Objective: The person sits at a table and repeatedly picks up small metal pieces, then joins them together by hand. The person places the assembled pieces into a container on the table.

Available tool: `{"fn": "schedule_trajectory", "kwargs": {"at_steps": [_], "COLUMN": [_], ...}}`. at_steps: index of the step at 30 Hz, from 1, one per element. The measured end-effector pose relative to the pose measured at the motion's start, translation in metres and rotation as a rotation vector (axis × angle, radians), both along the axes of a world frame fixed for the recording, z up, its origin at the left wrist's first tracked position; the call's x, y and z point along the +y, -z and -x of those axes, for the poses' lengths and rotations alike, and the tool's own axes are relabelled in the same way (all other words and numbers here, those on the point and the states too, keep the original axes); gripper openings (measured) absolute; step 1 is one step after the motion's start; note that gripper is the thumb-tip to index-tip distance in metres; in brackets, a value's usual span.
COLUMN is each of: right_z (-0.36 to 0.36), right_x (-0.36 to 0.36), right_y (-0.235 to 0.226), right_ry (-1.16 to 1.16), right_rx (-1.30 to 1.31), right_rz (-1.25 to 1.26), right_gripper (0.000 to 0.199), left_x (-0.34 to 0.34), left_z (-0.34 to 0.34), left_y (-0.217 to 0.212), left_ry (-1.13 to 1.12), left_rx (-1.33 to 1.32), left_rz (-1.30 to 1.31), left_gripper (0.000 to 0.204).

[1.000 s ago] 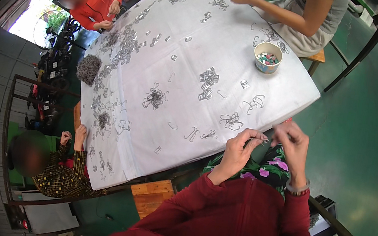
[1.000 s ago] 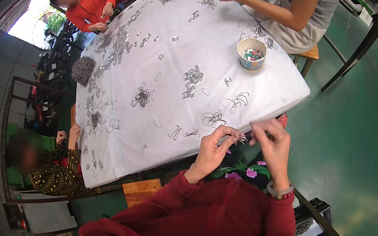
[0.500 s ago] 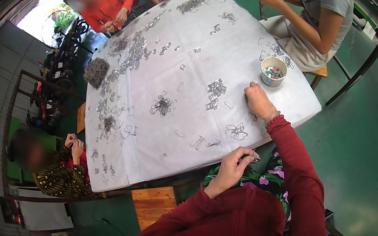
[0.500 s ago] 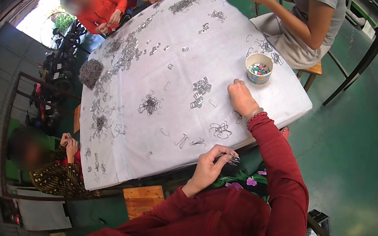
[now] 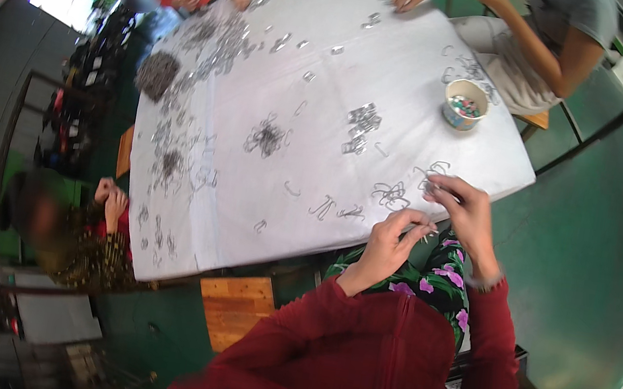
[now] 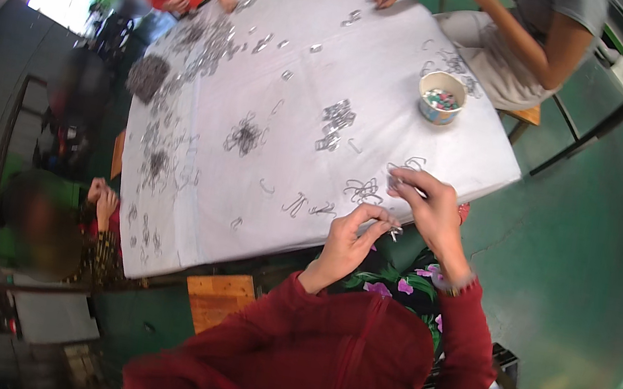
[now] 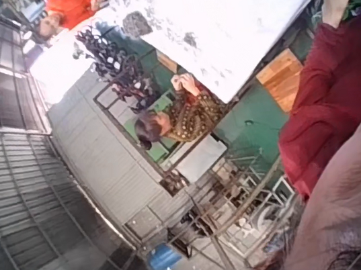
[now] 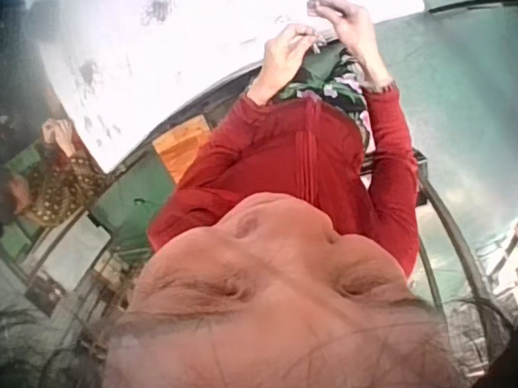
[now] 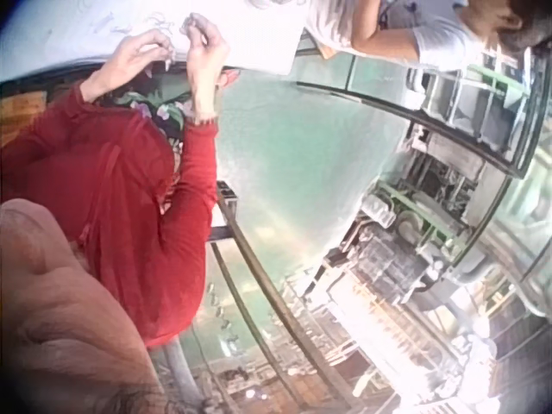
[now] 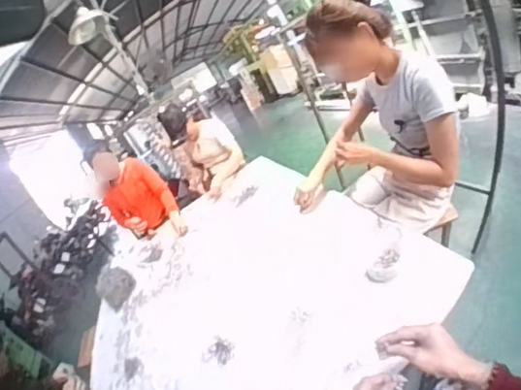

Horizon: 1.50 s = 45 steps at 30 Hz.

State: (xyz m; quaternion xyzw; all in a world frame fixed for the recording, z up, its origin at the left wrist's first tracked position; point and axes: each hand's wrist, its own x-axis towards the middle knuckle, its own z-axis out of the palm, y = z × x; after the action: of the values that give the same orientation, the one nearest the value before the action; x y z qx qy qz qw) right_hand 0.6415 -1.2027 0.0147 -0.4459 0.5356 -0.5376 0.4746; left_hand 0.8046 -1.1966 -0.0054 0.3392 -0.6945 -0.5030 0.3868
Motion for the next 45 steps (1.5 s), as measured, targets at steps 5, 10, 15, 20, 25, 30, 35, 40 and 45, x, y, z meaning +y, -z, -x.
{"fn": "schedule_trajectory", "kwargs": {"at_steps": [5,10,15,20,25,30,35,40,45], "right_z": [0.004,0.0,-0.002,-0.001,-0.001,-0.006,-0.003,-0.007,-0.015], "right_x": [0.046,0.05,0.046,0.048,0.052,0.054,0.06,0.06,0.062], "right_y": [-0.014,-0.012,0.01,0.018,0.013,0.0,-0.003,-0.004,0.011], "right_ry": [0.14,0.182,0.171,0.13,0.077,0.071,0.105,0.208,0.263], "right_rx": [0.117,-0.025,-0.3,-0.45,-0.435,-0.391,-0.348,-0.229,-0.266], "right_rz": [0.059,0.07,0.063,-0.019,-0.043,-0.058,-0.068,-0.132,-0.042], "right_gripper": [0.019,0.018,0.016,0.015,0.014,0.013,0.014,0.012,0.017], "left_x": [-0.003,-0.001,-0.005,-0.096,-0.189,-0.2,-0.161,-0.069,-0.008], "left_z": [0.014,0.016,0.002,-0.074,-0.163,-0.179,-0.134,-0.05,-0.013], "left_y": [-0.008,-0.006,0.007,0.033,0.048,0.086,0.051,0.001,-0.014], "left_ry": [-0.017,-0.019,-0.035,-0.48,-0.843,-0.743,-0.548,-0.133,0.125], "left_rx": [-0.007,-0.006,-0.039,-0.349,-0.891,-0.977,-0.432,0.085,0.261], "left_rz": [0.102,0.134,0.13,0.114,0.167,0.369,0.223,-0.259,-0.244], "left_gripper": [0.011,0.01,0.022,0.028,0.017,0.014,0.013,0.011,0.011]}}
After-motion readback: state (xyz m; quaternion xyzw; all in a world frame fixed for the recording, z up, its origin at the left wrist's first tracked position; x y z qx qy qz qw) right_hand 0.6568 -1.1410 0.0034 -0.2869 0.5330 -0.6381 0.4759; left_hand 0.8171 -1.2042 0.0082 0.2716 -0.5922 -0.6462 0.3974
